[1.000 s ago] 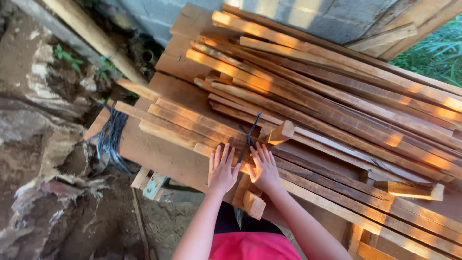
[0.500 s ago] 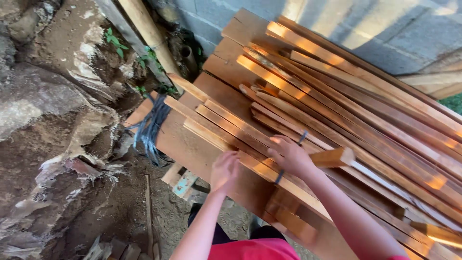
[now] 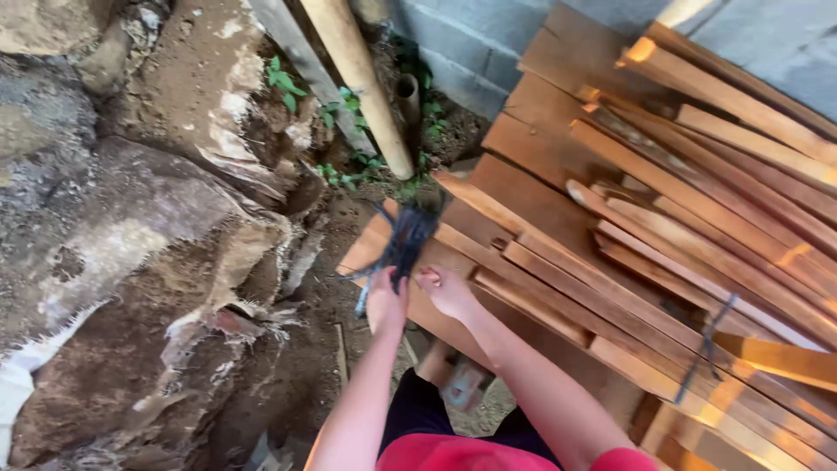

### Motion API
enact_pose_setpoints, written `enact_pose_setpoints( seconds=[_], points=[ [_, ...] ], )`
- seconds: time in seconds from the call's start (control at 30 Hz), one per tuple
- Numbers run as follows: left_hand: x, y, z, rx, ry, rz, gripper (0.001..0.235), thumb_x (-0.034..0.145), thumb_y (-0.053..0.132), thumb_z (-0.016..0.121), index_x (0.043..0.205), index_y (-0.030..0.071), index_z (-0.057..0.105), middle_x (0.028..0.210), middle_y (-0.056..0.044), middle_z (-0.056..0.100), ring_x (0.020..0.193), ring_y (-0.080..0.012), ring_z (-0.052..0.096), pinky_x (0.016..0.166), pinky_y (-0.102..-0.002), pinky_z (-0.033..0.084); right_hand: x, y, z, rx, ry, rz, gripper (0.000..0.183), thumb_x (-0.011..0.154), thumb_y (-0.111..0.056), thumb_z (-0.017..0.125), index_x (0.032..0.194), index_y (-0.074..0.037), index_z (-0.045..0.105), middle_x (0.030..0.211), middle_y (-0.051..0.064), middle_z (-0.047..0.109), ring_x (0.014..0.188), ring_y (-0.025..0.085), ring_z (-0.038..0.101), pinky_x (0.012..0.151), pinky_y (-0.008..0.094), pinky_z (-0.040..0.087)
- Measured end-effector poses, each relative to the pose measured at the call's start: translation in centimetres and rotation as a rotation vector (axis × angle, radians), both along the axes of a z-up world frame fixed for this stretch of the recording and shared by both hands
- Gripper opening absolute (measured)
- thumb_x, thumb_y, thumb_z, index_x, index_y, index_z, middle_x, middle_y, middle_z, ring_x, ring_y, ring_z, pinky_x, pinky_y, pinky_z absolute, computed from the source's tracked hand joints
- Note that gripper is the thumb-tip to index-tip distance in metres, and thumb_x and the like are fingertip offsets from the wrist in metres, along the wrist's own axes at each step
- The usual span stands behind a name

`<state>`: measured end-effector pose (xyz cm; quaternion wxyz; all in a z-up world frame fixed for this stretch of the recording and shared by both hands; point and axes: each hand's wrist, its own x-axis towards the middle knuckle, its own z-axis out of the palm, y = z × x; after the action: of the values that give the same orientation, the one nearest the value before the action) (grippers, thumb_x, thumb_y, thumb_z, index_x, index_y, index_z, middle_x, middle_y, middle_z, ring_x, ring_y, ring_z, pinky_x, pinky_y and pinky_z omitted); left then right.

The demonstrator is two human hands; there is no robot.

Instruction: The person arranges several thin wooden planks on a workbench, aligning them into a neat stack. They then use a black strap to wrap around the bundle of wood, securing it tightly by hand.

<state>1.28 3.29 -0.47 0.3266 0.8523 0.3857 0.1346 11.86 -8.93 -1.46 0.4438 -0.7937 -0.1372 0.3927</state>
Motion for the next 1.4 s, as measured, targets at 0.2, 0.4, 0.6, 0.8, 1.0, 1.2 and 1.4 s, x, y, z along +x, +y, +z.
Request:
enact_pose_setpoints(
  seconds=[0.2,0.4,0.6,0.8,1.0,1.2,1.4],
  points=[
    [1.5,1.9,-0.8,-0.049,0.231,-0.035,0.028,0.084,0.029,0.073,0.11,0.027,0.064,0.098,0.001,0.063,0.094,-0.0289,0.071,0.083,-0.046,0.06,-0.2,5.1,-2.9,-0.165,-0.028,-0.113,0.033,0.095,-0.043,0.066,0.119,-0.022,0.074,0.1,0.007,0.079,0.099,0.029,0.074,0.088,0.044,0.06],
    [1.7,1.6,2.6,-0.188,0.091,-0.095,0.016,0.088,0.025,0.07,0.103,0.023,0.065,0.092,-0.002,0.064,0.091,-0.0292,0.072,0.076,-0.042,0.061,1.7,6.4,1.7,-0.308,0.005,-0.172,0.039,0.092,-0.052,0.066,0.114,-0.021,0.074,0.097,0.007,0.079,0.098,0.024,0.075,0.088,0.043,0.06],
    [1.0,-2.2,4.1,-0.426,-0.136,-0.14,0.007,0.089,0.027,0.072,0.089,0.021,0.069,0.082,-0.001,0.071,0.079,-0.0254,0.074,0.066,-0.038,0.061,2.5,5.2,8.6,-0.101,-0.096,-0.153,0.03,0.104,-0.025,0.048,0.104,-0.011,0.074,0.097,0.022,0.076,0.108,0.043,0.069,0.095,0.052,0.053],
    [2.5,-5.8,8.7,-0.446,-0.203,-0.147,0.015,0.097,0.028,0.067,0.087,0.02,0.075,0.074,-0.004,0.074,0.076,-0.0217,0.074,0.067,-0.036,0.056,4.3,0.2,7.0,-0.139,-0.193,-0.079,0.034,0.1,-0.04,0.055,0.1,-0.013,0.074,0.098,0.021,0.075,0.108,0.043,0.068,0.091,0.054,0.053],
    [6.6,-14.8,9.0,-0.443,-0.267,-0.155,0.014,0.095,0.032,0.068,0.093,0.02,0.074,0.077,-0.002,0.075,0.078,-0.0186,0.073,0.065,-0.031,0.054,7.8,-11.6,17.6,-0.219,-0.11,-0.078,0.053,0.101,-0.055,0.043,0.11,-0.012,0.071,0.096,0.019,0.076,0.097,0.036,0.074,0.08,0.048,0.061],
    [11.5,-29.0,14.8,-0.451,-0.175,-0.281,0.017,0.098,0.038,0.067,0.099,0.023,0.074,0.097,-0.001,0.077,0.093,-0.0217,0.074,0.079,-0.034,0.058,11.7,-29.6,19.8,-0.241,-0.338,0.079,0.037,0.106,-0.039,0.038,0.101,-0.013,0.063,0.097,0.018,0.074,0.107,0.037,0.07,0.091,0.05,0.056],
    [15.4,-41.5,16.7,-0.399,-0.091,-0.405,0.017,0.094,0.044,0.067,0.097,0.028,0.075,0.099,0.004,0.076,0.094,-0.0211,0.074,0.083,-0.036,0.059,11.0,-43.7,25.4,-0.246,-0.343,0.015,0.032,0.1,-0.036,0.052,0.082,-0.019,0.072,0.073,0.008,0.075,0.094,0.035,0.074,0.082,0.047,0.057]
  ],
)
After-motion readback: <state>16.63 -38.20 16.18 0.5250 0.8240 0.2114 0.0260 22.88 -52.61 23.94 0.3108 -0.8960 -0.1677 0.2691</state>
